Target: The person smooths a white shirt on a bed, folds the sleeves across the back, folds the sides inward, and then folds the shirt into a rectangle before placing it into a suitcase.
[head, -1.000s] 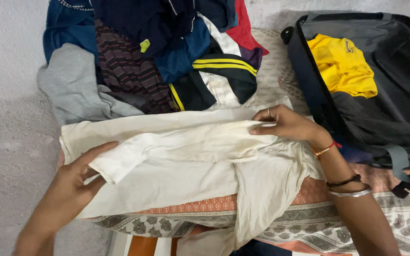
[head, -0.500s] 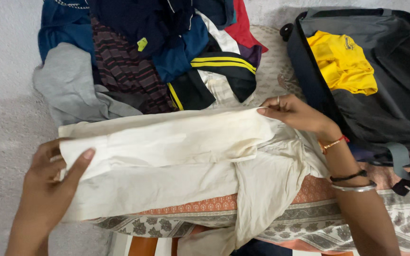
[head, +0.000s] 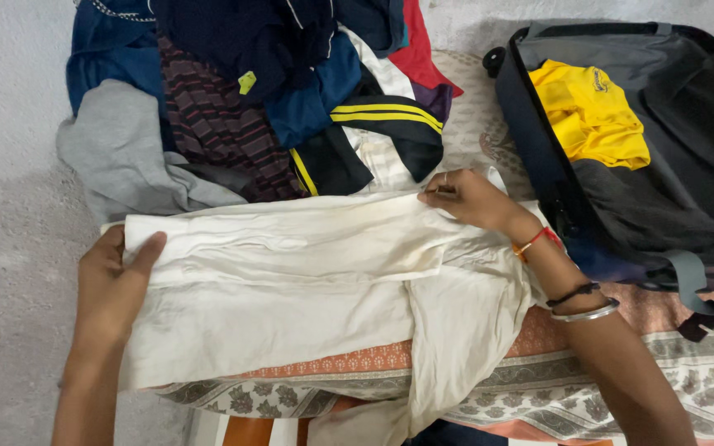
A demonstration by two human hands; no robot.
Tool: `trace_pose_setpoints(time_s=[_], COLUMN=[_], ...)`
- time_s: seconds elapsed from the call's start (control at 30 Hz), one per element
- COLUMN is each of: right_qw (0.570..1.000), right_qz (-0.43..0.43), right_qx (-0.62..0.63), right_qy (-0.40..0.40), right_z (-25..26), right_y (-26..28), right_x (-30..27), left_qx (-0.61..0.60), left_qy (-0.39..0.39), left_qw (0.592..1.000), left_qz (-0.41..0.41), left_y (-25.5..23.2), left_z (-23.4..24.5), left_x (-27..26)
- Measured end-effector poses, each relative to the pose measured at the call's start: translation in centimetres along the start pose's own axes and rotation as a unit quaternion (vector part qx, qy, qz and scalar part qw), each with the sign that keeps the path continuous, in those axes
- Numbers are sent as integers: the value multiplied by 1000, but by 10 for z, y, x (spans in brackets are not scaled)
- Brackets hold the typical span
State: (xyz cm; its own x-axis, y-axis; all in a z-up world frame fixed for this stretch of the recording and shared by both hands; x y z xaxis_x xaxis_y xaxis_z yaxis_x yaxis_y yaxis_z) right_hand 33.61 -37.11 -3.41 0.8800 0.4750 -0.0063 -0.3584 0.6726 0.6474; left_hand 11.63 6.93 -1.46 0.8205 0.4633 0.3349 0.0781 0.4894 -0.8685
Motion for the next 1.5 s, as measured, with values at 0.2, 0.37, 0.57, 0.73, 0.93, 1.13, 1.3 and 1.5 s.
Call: trace_pose_setpoints(time_s=[0.2,0.37,0.57,0.73,0.93,1.13,1.3,1.5], right_qw=[998,994,955,973,946,920,928,946], right_qz=[-49,38,143,175,214,230,200,196], right_qx=[31,-29,-130,-104,-179,-242,-229,-185], right_qy=[-7,-94,-224,-106,-168,-205,-215,-181], right_z=[0,11,26,18,-4,-31,-32,-35], right_y=[-3,33,75,86,91,90,87,89], right_x=[-2,-23,-78,-118,-149,-152,-156,-166], left_qx=[48,159,332,262,79,-41,-25,57], left_qy=[-9,-15,-66,10,127,302,346,395], left_qw=[997,983,896,892,910,896,830,810], left_qz=[-52,-94,-287,-368,-387,-322,-437,-430], left_y=[8,-16,-70,-91,-124,-157,-175,-148], left_z=[-1,0,-13,-54,-151,-284,-370,-436], left_x=[9,-3,-24,-27,-18,12,10,1])
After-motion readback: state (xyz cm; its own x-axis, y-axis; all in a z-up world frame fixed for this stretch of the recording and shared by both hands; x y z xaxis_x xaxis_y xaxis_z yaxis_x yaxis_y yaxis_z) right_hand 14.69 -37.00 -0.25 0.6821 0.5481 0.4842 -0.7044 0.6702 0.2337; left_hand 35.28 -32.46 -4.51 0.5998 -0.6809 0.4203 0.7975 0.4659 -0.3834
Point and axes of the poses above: each hand's wrist, its own x-axis towards the middle knuckle, its own z-axis out of the back of the hand, y = z × x, the point moved 8 cm from there along x, towards the middle knuckle, and after that the axes turned 13 degrees about -z, right-handed, at the moved point
